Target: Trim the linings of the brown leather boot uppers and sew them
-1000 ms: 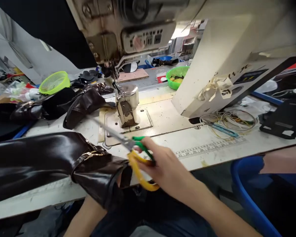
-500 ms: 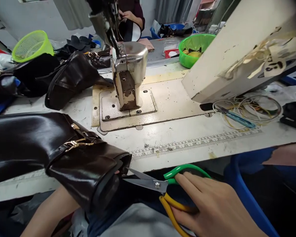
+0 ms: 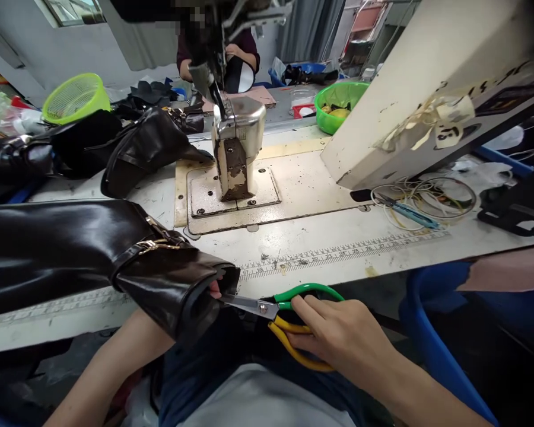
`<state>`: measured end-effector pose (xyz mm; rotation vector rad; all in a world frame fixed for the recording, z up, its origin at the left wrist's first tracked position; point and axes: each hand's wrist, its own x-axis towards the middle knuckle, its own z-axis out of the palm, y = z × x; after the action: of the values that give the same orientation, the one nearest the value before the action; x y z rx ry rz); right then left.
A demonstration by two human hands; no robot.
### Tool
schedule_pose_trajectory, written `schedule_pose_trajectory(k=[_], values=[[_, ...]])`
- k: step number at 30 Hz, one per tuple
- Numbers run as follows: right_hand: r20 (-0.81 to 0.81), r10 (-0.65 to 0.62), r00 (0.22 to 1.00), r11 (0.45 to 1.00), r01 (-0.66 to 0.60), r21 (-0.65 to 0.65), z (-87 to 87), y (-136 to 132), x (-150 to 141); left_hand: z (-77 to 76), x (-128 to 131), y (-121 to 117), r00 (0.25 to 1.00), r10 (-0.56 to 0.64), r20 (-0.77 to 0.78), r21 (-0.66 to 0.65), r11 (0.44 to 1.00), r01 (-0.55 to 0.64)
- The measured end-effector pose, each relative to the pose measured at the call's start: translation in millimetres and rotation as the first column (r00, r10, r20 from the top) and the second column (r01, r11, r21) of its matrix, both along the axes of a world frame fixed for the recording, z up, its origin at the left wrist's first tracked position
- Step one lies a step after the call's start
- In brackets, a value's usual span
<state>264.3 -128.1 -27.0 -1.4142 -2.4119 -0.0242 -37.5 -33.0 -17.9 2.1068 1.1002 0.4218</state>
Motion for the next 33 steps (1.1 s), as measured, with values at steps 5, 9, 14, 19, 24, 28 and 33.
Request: schedule_pose_trajectory(k=[5,9,14,19,24,28,33], values=[[0.028,-0.08,0.996,0.997,0.08,-0.003,11.6,8.2,-11.9,13.9,20.6,8.4,0.985,-0.155,-0.071,0.109,0.981,0.162],[0.103,-0.068,0.992,0.997,0.07,-0.015,18.5,14.9,-18.4,28.3,35.5,13.3,0.987,-0.16,-0.033,0.118,0.98,0.163],[0.111,-0.105,0.988,0.993,0.111,-0.043,19.4,18.9,-21.4,40.9,47.8,12.1,0.984,-0.18,0.02,0.115,0.978,0.176],[0.171,-0.126,0.977,0.979,0.151,-0.138,30.3,26.2,-35.1,44.6,55.1,11.2,0.985,-0.147,0.087,0.088,0.986,0.14],[0.217,-0.126,0.968,0.977,0.159,-0.143,32.0,33.5,-42.5,48.0,62.3,8.8,0.97,-0.151,0.19,0.047,0.988,0.145],[0.184,-0.077,0.98,0.994,0.09,-0.064,19.9,40.9,-45.0,50.0,71.8,8.6,0.95,-0.16,0.27,0.042,0.987,0.154],[0.109,-0.042,0.993,0.999,0.043,-0.004,5.1,53.3,-55.7,48.8,76.5,11.9,0.932,-0.146,0.331,0.041,0.989,0.14]])
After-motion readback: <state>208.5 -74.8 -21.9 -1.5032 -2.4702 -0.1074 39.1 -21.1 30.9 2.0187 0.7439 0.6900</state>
